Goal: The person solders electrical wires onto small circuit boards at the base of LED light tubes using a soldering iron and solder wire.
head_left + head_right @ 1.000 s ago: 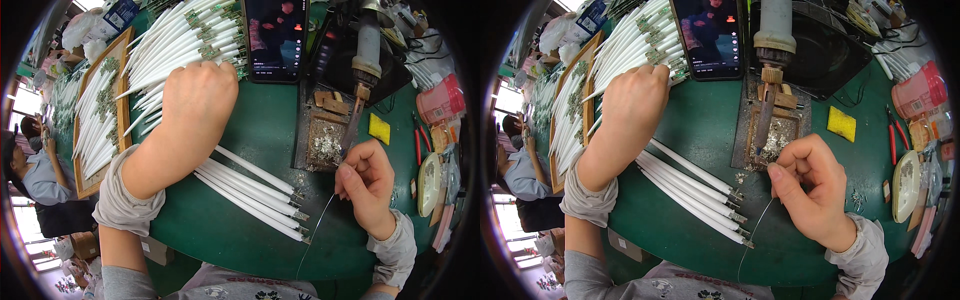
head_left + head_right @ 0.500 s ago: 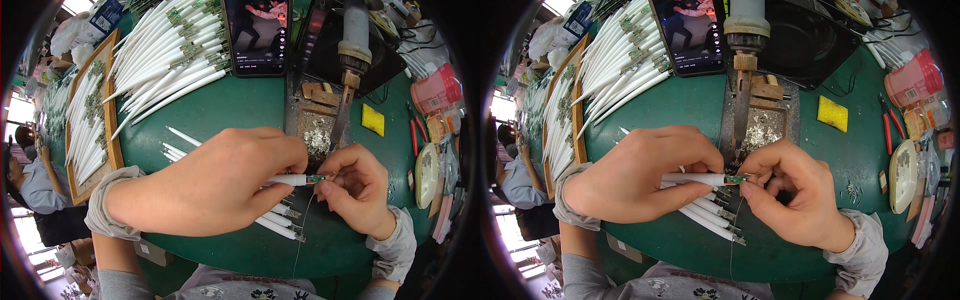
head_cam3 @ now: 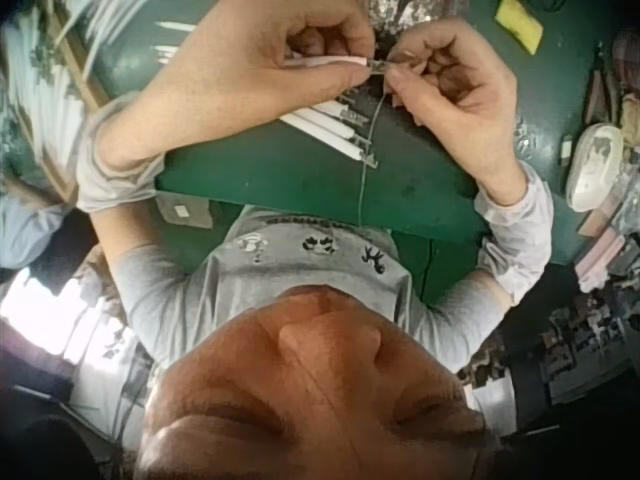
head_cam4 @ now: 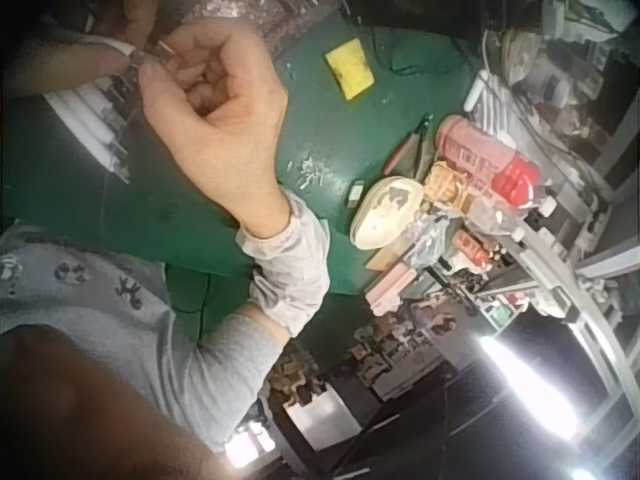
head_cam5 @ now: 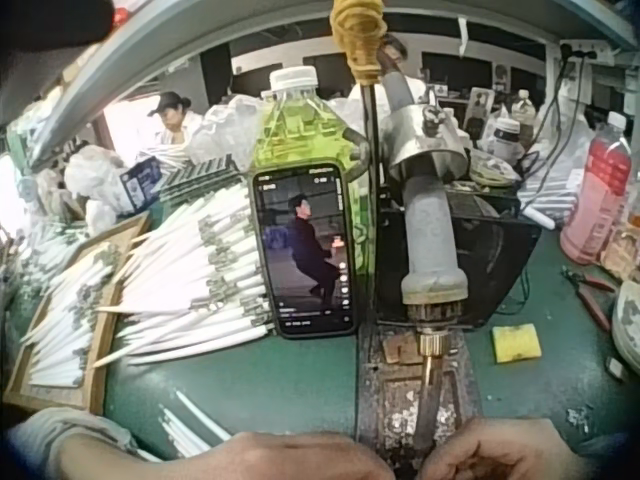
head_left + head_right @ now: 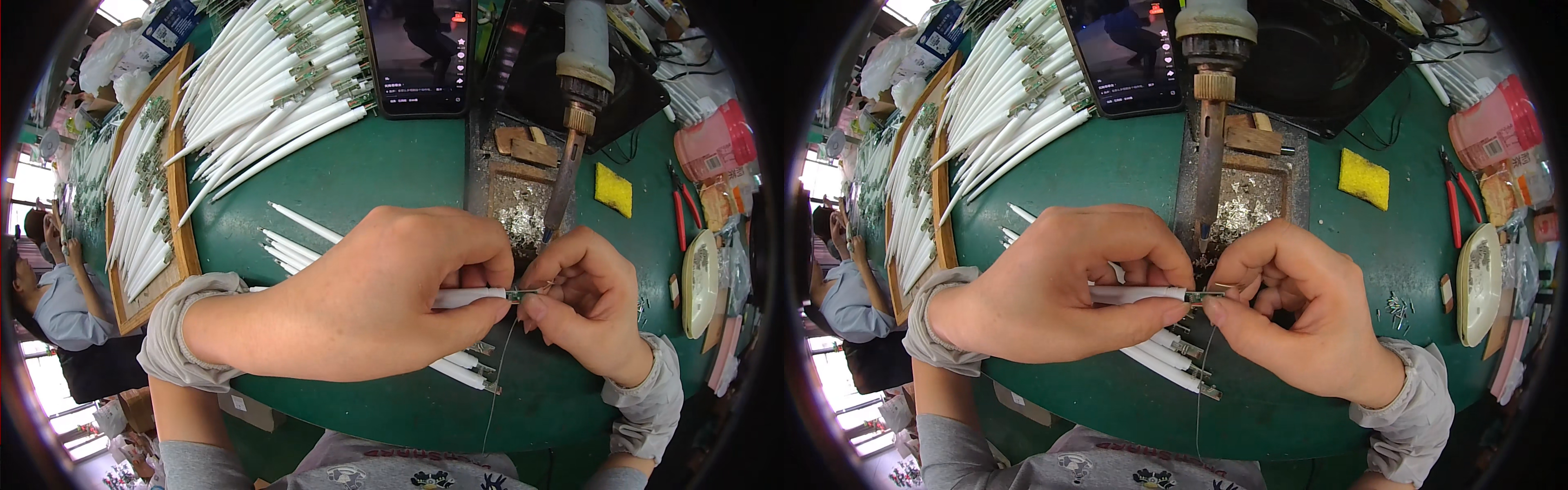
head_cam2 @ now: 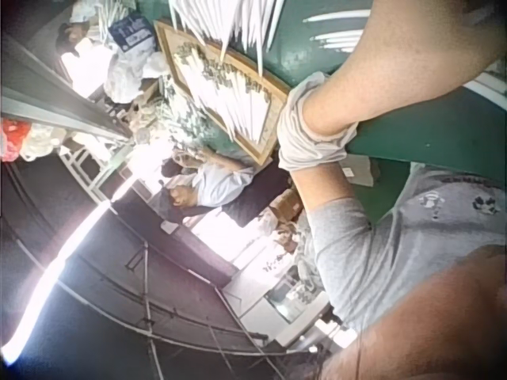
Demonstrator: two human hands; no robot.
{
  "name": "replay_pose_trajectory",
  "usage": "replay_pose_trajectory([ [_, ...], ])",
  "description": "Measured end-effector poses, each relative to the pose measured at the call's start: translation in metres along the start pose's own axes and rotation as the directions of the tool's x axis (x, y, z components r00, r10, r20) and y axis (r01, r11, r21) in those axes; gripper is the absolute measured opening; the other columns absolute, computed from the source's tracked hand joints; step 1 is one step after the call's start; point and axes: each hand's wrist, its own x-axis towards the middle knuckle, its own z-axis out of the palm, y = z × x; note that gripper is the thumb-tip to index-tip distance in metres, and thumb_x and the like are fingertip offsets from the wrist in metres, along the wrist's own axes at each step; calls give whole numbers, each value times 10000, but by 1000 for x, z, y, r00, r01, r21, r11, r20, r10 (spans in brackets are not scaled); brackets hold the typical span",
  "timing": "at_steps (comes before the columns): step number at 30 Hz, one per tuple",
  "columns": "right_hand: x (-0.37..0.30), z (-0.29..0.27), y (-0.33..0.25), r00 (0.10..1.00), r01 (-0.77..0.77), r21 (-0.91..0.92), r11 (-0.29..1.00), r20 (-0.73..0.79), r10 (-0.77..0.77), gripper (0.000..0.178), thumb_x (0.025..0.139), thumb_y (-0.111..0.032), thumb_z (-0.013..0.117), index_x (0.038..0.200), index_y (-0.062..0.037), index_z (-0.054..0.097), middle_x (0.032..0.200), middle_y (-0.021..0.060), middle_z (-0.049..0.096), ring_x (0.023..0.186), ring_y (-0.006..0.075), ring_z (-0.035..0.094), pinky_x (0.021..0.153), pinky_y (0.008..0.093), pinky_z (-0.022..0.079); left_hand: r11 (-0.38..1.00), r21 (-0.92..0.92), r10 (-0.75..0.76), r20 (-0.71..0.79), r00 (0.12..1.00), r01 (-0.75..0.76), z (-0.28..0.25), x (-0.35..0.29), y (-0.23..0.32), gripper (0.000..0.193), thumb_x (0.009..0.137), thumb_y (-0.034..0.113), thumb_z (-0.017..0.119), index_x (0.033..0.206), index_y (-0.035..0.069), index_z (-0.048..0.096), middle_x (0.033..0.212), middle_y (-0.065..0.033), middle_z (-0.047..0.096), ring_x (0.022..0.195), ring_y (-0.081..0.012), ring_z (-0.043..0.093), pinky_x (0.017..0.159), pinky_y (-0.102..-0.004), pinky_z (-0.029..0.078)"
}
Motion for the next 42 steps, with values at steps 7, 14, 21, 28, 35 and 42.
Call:
replay_pose_trajectory([
  [7,0,0,0,999,12,115,993,29,-15,211,789,37,671,965,15,557,858,37,597,741,33,547,559,153,441,996,-47,-72,-3,997,72,2,-2,5,115,794,47,689,867,-7,618,786,-46,575,649,-85,536,508,-233,440],
  [14,0,0,3,998,60,-15,998,3,-60,217,776,46,674,959,21,559,861,40,600,741,32,543,563,152,439,1000,10,0,-33,999,0,2,-1,2,112,788,43,696,860,-1,622,780,-45,585,662,-82,551,520,-232,445],
  [21,1,-2,4,999,40,41,998,24,-41,207,773,32,684,933,11,555,847,36,600,737,29,542,556,153,430,997,-61,-50,-17,999,49,2,-3,3,112,792,30,699,867,-7,625,783,-54,590,661,-82,559,529,-220,439],
  [28,0,-1,0,983,172,-150,974,-35,-179,206,750,37,693,914,8,571,801,50,597,662,44,541,516,184,422,996,-14,-85,-16,996,85,1,-1,3,116,796,31,681,892,-2,624,786,-38,582,683,-79,543,535,-230,440],
  [35,4,9,-1,810,485,-690,537,123,-573,289,560,77,707,828,-4,638,748,98,566,600,236,563,506,316,457,998,-11,-64,-42,997,64,6,-1,0,135,790,32,677,910,4,621,802,-40,582,679,-91,537,546,-238,448],
  [42,6,11,2,718,524,-808,270,249,-650,315,545,89,689,840,0,622,744,95,565,600,236,548,507,313,445,997,83,7,-121,993,3,11,1,-3,162,781,28,681,925,3,611,821,-64,587,687,-121,566,571,-255,471],
])
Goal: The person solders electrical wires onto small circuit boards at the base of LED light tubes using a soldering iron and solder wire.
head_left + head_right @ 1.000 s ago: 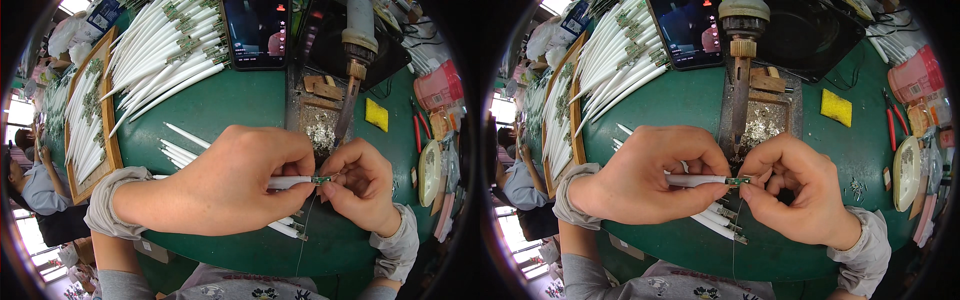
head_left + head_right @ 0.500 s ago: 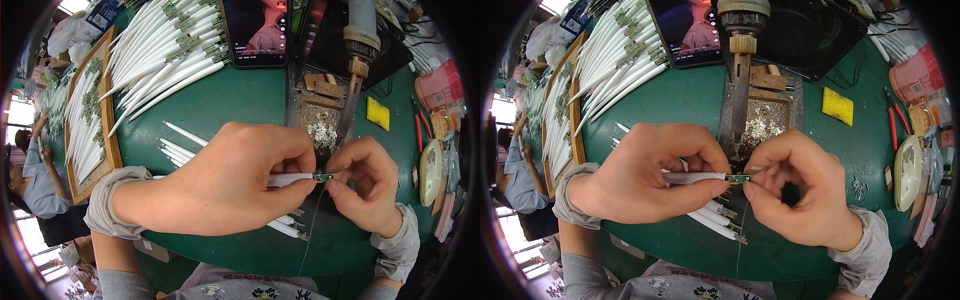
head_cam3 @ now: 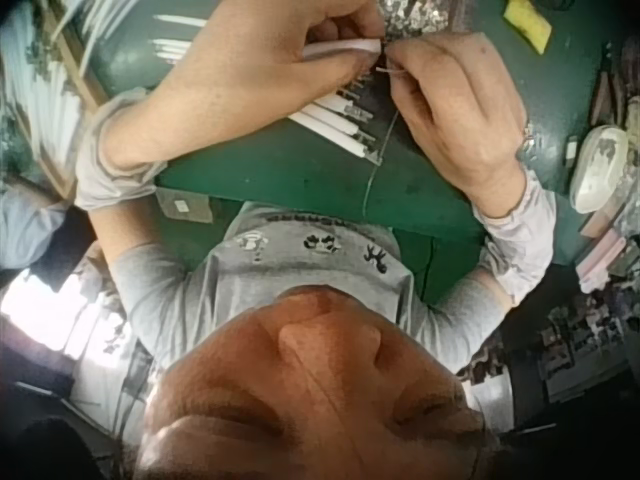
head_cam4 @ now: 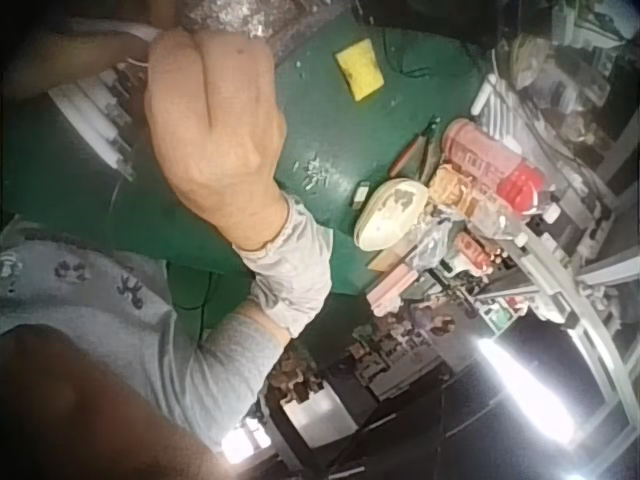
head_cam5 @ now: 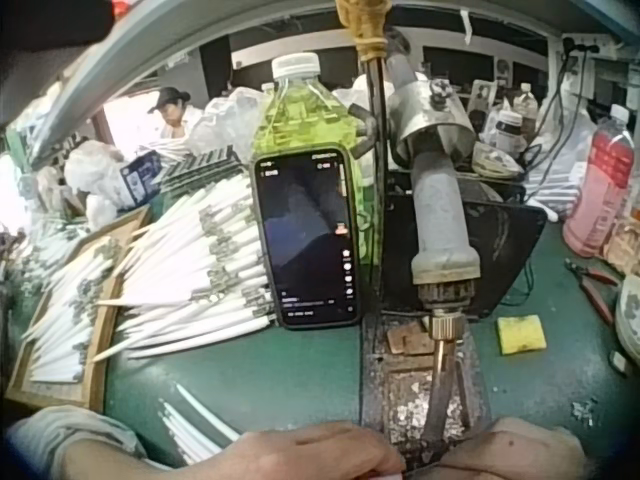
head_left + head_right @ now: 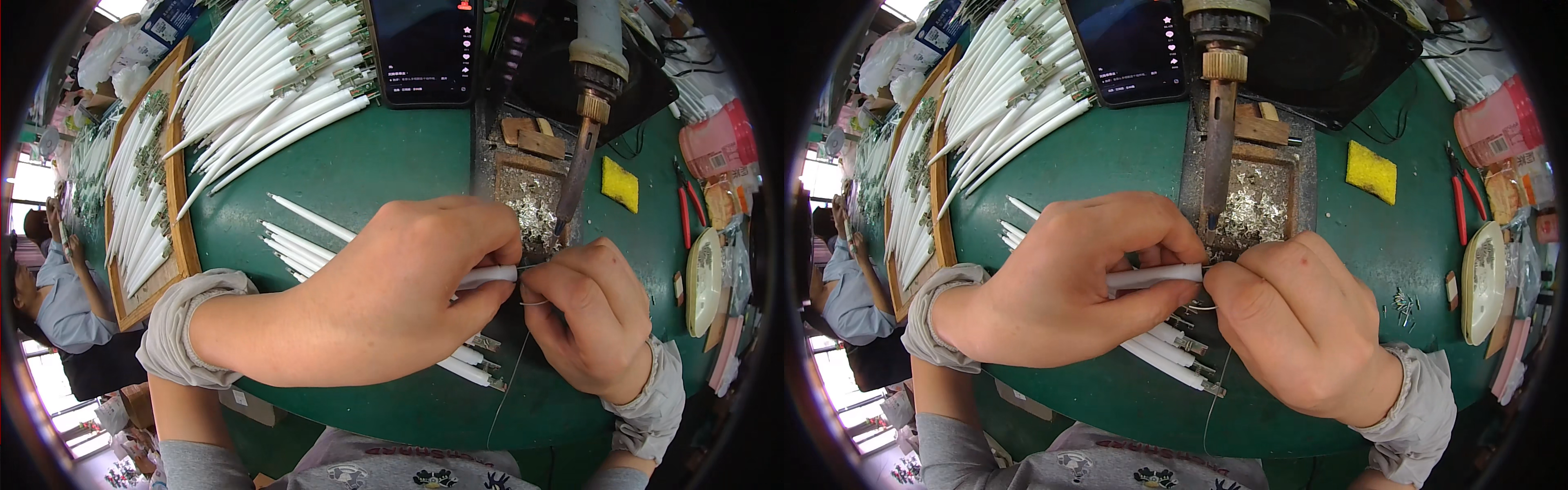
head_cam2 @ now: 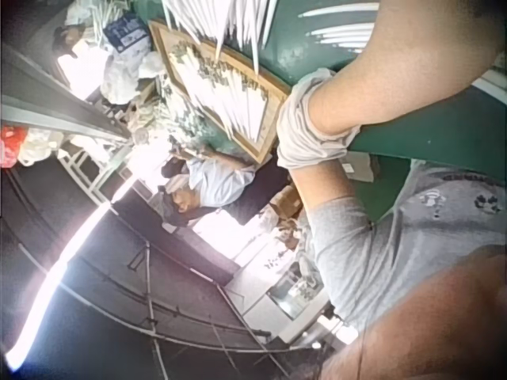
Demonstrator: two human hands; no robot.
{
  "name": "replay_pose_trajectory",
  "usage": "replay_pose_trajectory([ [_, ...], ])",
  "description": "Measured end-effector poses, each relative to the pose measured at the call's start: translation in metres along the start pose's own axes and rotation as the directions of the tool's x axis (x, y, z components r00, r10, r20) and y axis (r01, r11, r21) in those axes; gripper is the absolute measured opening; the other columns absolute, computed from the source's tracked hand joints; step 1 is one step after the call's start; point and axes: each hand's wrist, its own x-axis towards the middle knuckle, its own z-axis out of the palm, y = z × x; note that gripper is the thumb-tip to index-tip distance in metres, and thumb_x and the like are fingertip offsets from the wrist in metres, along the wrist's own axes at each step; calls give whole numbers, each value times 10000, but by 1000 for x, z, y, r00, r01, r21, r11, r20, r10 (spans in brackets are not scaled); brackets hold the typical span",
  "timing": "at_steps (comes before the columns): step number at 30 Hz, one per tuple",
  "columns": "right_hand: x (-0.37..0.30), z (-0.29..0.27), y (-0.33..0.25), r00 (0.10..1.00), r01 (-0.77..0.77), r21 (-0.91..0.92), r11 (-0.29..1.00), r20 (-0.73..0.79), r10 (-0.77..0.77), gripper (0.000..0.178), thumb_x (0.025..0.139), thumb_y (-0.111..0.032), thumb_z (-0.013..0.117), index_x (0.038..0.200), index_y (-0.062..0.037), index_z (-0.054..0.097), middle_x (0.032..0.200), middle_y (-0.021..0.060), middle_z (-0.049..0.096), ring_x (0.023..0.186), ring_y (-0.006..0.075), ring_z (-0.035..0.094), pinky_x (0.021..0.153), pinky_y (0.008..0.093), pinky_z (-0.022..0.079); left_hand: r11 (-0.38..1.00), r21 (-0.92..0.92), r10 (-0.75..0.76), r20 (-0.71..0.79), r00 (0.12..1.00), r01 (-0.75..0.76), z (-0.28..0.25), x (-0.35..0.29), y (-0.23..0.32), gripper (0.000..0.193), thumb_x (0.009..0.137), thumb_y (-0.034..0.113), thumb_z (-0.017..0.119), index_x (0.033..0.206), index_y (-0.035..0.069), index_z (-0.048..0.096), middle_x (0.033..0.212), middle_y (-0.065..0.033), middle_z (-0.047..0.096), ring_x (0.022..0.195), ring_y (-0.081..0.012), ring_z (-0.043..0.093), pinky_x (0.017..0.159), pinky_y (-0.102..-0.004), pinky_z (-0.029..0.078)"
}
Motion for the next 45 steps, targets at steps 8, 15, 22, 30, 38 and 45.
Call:
replay_pose_trajectory([
  [8,3,-1,-6,981,-190,57,980,38,188,264,575,77,692,815,-6,624,733,85,566,610,236,568,527,313,468,975,138,184,-43,982,-177,4,0,-6,155,756,-7,660,900,4,604,832,-115,593,742,-266,598,638,-325,494],
  [15,3,-4,-7,966,-250,149,957,102,237,206,651,104,675,806,-9,602,752,65,579,579,118,549,463,225,431,981,123,145,37,989,-149,-1,1,-4,131,746,-7,659,864,-4,604,812,-114,584,729,-264,580,625,-328,489],
  [22,7,-16,-14,832,-555,289,780,182,524,163,685,50,681,812,-20,606,698,71,556,549,170,552,472,269,439,972,-158,-157,112,981,173,-8,2,5,89,789,12,661,841,-21,597,786,-42,562,717,-80,539,583,-230,445],
  [30,0,-5,-6,946,-322,109,941,76,315,155,681,37,690,803,-9,605,686,82,555,545,202,553,474,290,439,944,-226,-222,112,969,243,-8,3,6,66,828,11,642,859,-37,611,808,-25,574,752,-58,541,606,-202,443],
  [38,3,-9,-4,959,-281,105,954,75,274,177,680,43,685,830,0,602,702,90,570,573,213,564,488,293,441,950,-212,-216,86,973,230,-10,4,7,58,829,8,639,858,-39,621,825,-33,590,762,-57,551,615,-197,452],
  [45,5,-21,8,799,-601,469,646,348,491,290,846,-56,630,1054,6,438,857,85,623,700,133,626,519,192,445,978,-166,-132,-2,991,130,-10,6,3,67,840,-2,624,875,-56,602,818,-37,581,747,-59,552,583,-182,439],
])
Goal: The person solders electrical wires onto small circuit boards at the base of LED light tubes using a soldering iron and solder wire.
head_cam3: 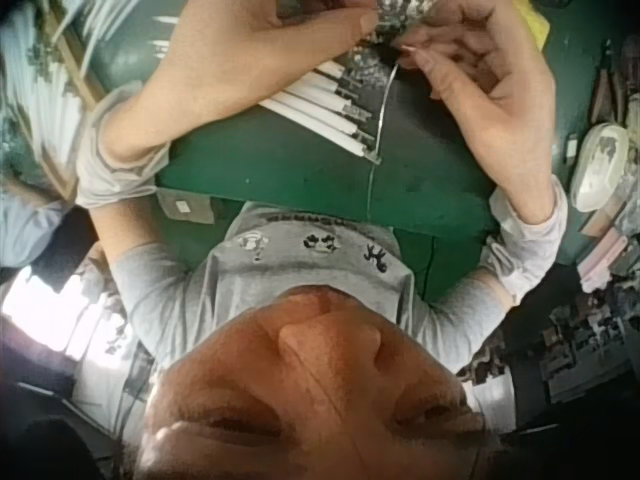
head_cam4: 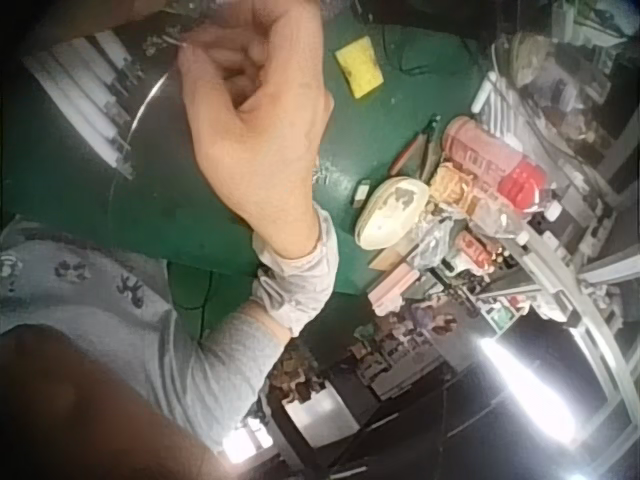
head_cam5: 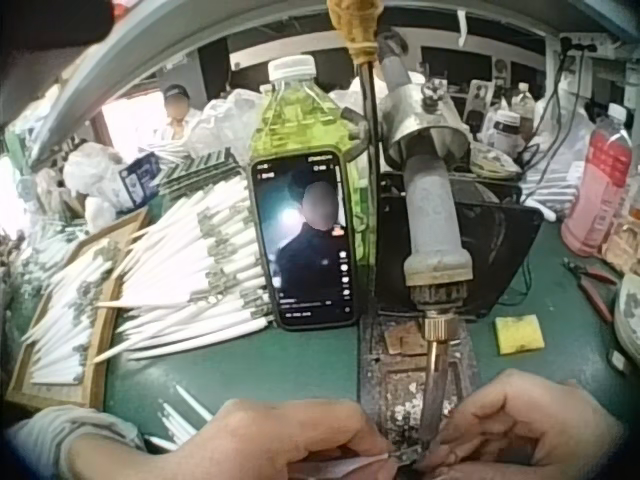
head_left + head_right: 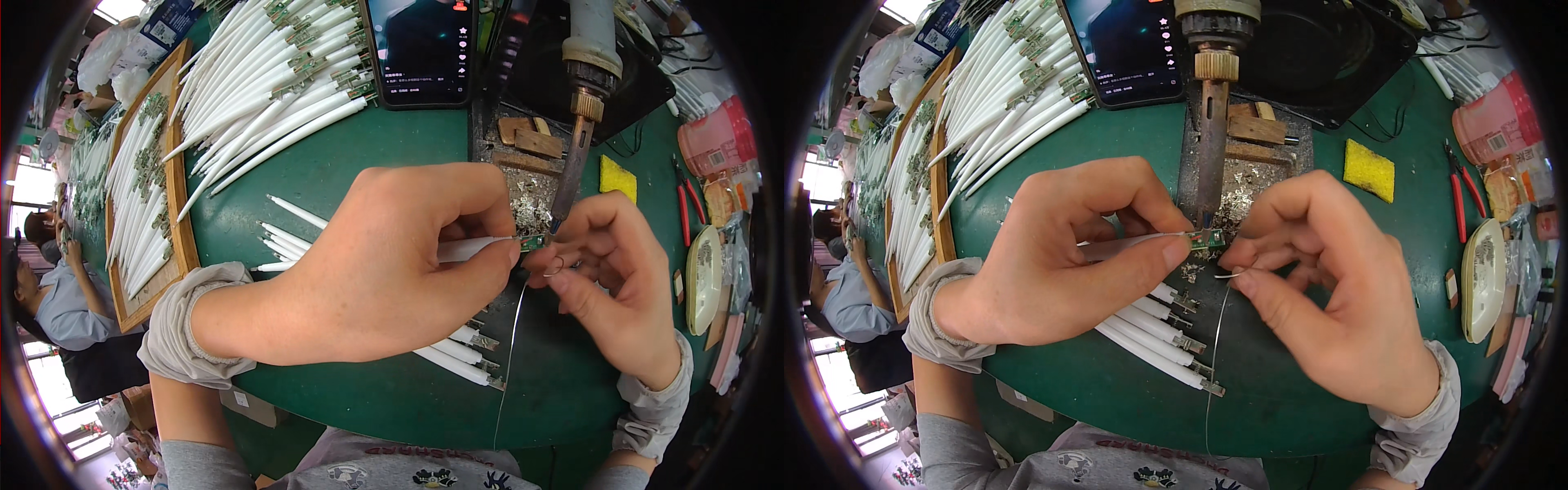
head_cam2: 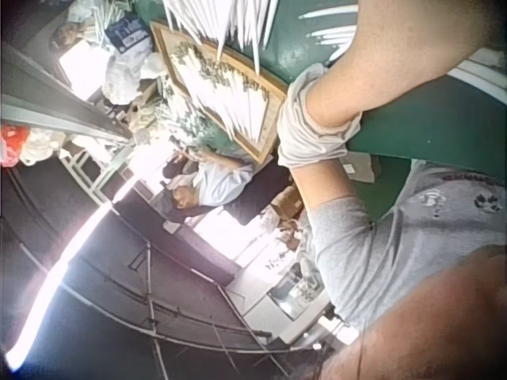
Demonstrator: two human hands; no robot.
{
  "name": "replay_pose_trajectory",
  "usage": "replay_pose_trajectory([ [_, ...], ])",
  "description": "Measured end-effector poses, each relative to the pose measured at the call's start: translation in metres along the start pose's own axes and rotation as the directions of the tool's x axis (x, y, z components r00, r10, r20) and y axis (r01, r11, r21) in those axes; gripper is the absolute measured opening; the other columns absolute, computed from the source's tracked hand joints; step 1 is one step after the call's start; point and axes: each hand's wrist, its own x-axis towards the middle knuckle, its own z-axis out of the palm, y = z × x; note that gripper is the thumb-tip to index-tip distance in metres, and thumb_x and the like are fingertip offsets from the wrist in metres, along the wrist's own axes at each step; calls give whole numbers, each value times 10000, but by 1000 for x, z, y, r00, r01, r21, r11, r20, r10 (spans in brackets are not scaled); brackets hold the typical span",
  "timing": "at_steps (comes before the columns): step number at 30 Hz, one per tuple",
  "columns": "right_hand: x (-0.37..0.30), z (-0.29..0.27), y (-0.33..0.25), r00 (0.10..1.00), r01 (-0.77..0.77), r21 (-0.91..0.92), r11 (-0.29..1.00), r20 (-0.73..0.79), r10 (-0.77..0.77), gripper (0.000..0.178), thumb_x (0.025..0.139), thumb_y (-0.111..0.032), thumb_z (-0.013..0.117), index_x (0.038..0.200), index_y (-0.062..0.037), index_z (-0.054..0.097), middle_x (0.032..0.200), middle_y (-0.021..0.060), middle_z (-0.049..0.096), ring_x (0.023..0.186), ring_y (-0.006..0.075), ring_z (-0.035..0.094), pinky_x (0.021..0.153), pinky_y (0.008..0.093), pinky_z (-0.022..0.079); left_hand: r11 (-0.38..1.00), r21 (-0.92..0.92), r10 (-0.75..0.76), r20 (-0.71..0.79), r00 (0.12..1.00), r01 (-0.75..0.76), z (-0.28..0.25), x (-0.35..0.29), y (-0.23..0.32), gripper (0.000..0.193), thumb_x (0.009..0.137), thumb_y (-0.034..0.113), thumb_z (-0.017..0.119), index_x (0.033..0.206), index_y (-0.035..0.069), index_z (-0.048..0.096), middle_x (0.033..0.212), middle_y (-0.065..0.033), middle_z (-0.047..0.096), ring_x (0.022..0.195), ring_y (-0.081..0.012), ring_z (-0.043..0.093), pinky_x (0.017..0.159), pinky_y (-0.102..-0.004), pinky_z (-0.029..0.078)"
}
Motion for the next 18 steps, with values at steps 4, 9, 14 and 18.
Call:
replay_pose_trajectory([
  [4,0,-3,-8,990,-139,185,973,17,138,210,890,-125,605,917,-24,423,746,100,615,586,90,588,476,168,420,998,-7,59,-22,998,-60,0,-2,-1,62,847,-14,613,889,-55,595,827,-40,567,748,-59,552,581,-180,437],
  [9,-1,4,0,997,11,138,990,-72,-1,217,909,-169,582,933,-19,427,708,70,589,528,74,538,462,161,402,995,-22,95,-18,995,-95,0,-2,1,69,846,-16,614,902,-51,593,843,-45,566,749,-56,551,576,-179,436],
  [14,-2,5,-2,995,39,125,991,-99,-27,221,911,-180,576,940,-19,427,714,70,592,532,72,542,461,162,400,987,-31,153,-44,987,-155,2,-2,1,80,839,-15,621,908,-47,595,845,-45,574,735,-49,548,564,-176,430],
  [18,-2,7,0,992,72,120,990,-110,-59,229,908,-181,581,940,-15,427,719,74,590,532,77,544,461,162,400,982,8,188,-46,981,-188,0,-3,1,75,833,-13,624,900,-39,602,837,-38,580,705,-41,538,541,-177,410],
])
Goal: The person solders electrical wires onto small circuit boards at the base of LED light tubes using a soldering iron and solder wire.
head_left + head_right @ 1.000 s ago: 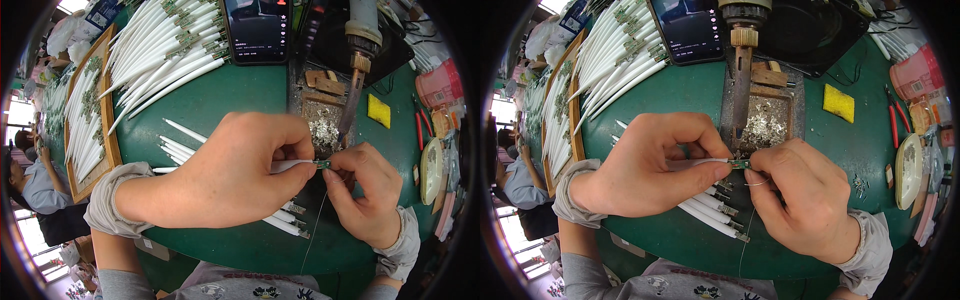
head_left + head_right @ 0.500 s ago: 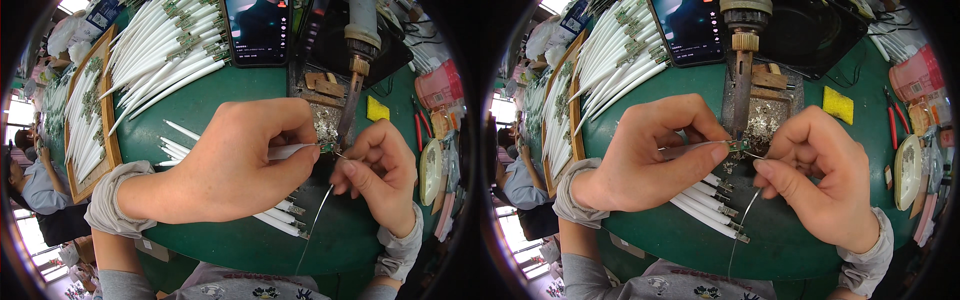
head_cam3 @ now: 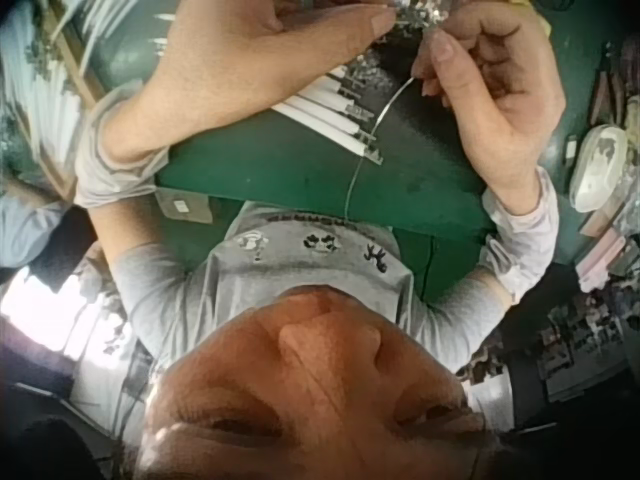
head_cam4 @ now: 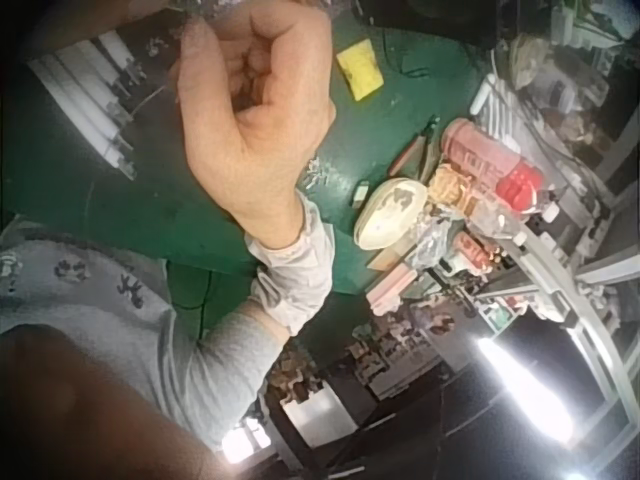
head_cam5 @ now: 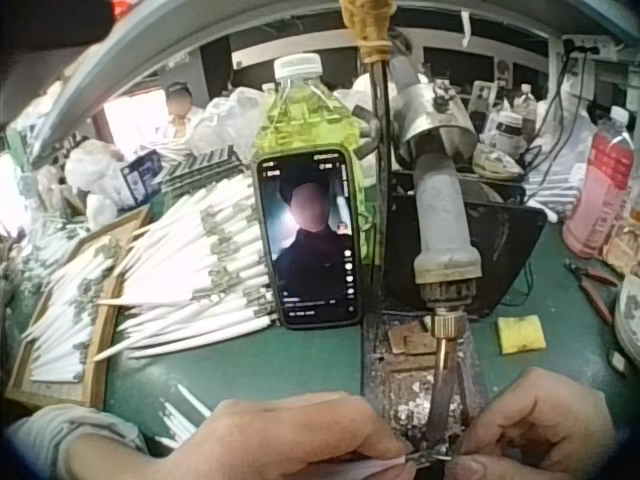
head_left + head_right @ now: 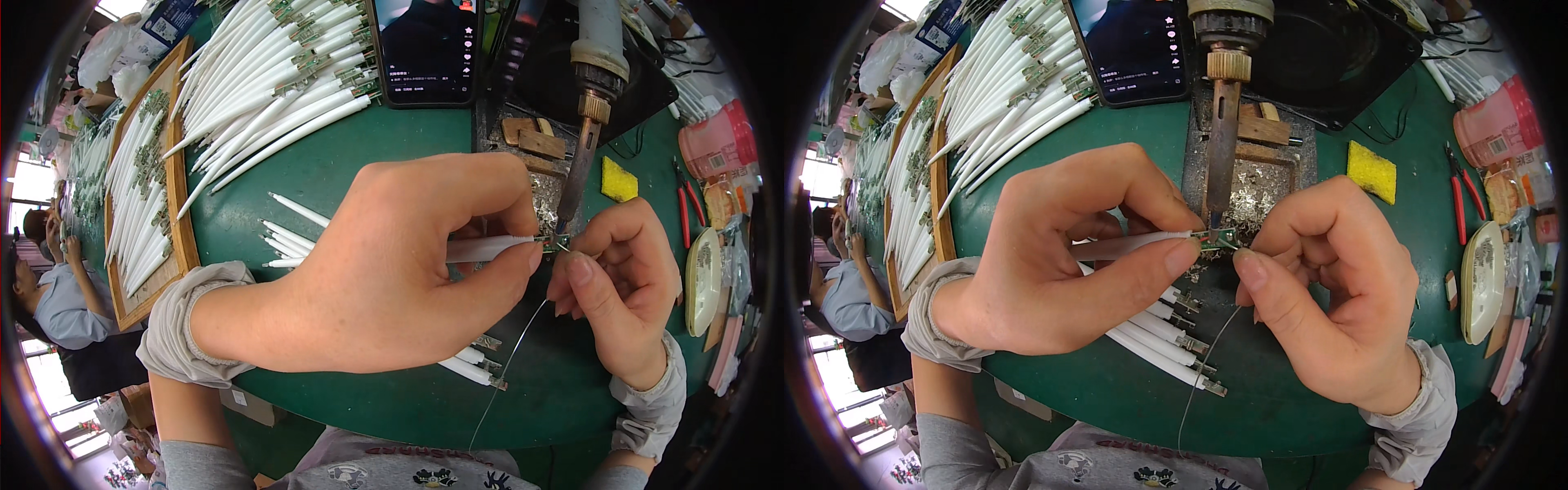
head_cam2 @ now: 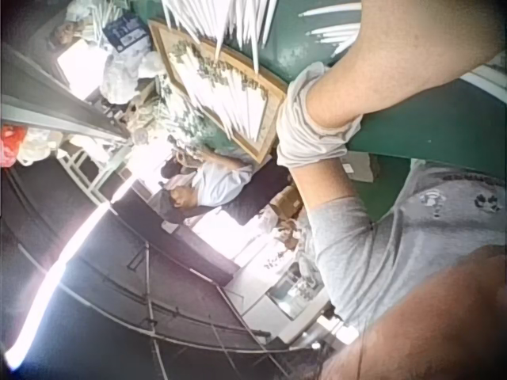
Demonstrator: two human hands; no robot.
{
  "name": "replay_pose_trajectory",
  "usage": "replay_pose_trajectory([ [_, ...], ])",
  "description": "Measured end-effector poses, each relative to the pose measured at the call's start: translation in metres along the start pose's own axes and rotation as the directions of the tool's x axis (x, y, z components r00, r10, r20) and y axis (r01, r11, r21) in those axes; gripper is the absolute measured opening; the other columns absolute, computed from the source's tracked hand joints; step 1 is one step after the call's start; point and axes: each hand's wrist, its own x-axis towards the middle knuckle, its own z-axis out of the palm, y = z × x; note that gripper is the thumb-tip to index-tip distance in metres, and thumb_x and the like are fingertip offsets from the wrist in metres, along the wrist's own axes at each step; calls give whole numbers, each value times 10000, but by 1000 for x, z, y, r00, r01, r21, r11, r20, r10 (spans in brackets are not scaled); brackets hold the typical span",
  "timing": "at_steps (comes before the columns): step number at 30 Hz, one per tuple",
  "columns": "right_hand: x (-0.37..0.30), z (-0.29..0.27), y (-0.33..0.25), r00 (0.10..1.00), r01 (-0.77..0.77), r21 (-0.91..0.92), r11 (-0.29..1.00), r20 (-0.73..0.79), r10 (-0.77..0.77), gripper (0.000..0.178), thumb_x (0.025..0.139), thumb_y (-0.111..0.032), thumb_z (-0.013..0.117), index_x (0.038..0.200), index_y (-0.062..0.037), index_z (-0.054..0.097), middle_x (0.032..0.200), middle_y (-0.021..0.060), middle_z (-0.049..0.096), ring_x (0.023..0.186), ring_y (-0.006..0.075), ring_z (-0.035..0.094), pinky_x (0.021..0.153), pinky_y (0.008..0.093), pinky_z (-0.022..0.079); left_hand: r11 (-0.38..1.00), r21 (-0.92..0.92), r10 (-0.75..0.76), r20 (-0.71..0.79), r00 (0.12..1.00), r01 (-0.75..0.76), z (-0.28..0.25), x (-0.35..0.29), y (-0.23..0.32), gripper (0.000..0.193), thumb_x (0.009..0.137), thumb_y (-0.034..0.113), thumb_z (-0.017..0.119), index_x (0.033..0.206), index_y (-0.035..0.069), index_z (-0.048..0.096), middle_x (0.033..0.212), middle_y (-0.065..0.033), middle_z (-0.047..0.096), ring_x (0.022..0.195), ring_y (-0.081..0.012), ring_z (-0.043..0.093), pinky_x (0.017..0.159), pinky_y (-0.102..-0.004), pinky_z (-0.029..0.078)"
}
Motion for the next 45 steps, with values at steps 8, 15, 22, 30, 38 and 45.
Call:
replay_pose_trajectory([
  [8,-1,-2,3,1000,1,7,1000,23,-1,234,898,-168,597,933,-9,428,724,81,577,550,83,533,488,179,421,994,-36,-99,30,995,100,-3,0,1,60,831,-20,620,884,-38,600,825,-28,565,708,-43,523,528,-179,379],
  [15,0,-1,6,1000,4,25,1000,28,-5,223,899,-159,591,937,-13,427,731,79,579,552,80,532,485,176,417,988,-46,-146,62,987,149,-4,3,3,46,838,-20,617,875,-35,595,815,-17,543,735,-43,520,537,-171,374],
  [22,0,3,4,1000,29,29,999,-9,-29,206,904,-157,577,950,-22,428,737,67,583,551,71,538,477,166,409,988,-106,-104,49,993,108,-2,3,3,37,837,-10,623,857,-30,600,805,-20,542,724,-46,516,562,-180,382],
  [30,-4,0,2,999,-41,87,995,-17,43,132,836,-5,627,883,33,510,765,63,577,627,81,565,556,190,417,969,-121,-202,113,973,215,-5,0,6,24,834,-12,618,841,-28,601,799,-23,552,725,-48,519,582,-189,395],
  [38,-2,2,4,1000,-27,119,993,8,27,119,848,-5,609,899,34,508,751,59,579,622,79,564,556,190,418,964,-124,-221,119,968,235,-6,2,6,38,841,4,628,841,-23,601,792,-17,554,719,-46,517,603,-195,403],
  [45,-1,3,5,1000,-16,131,991,13,14,134,871,-12,589,940,40,487,769,61,576,641,77,569,551,183,424,945,-208,-230,120,966,251,-6,5,3,54,866,14,617,879,-23,580,810,-15,599,757,-40,544,651,-189,431],
])
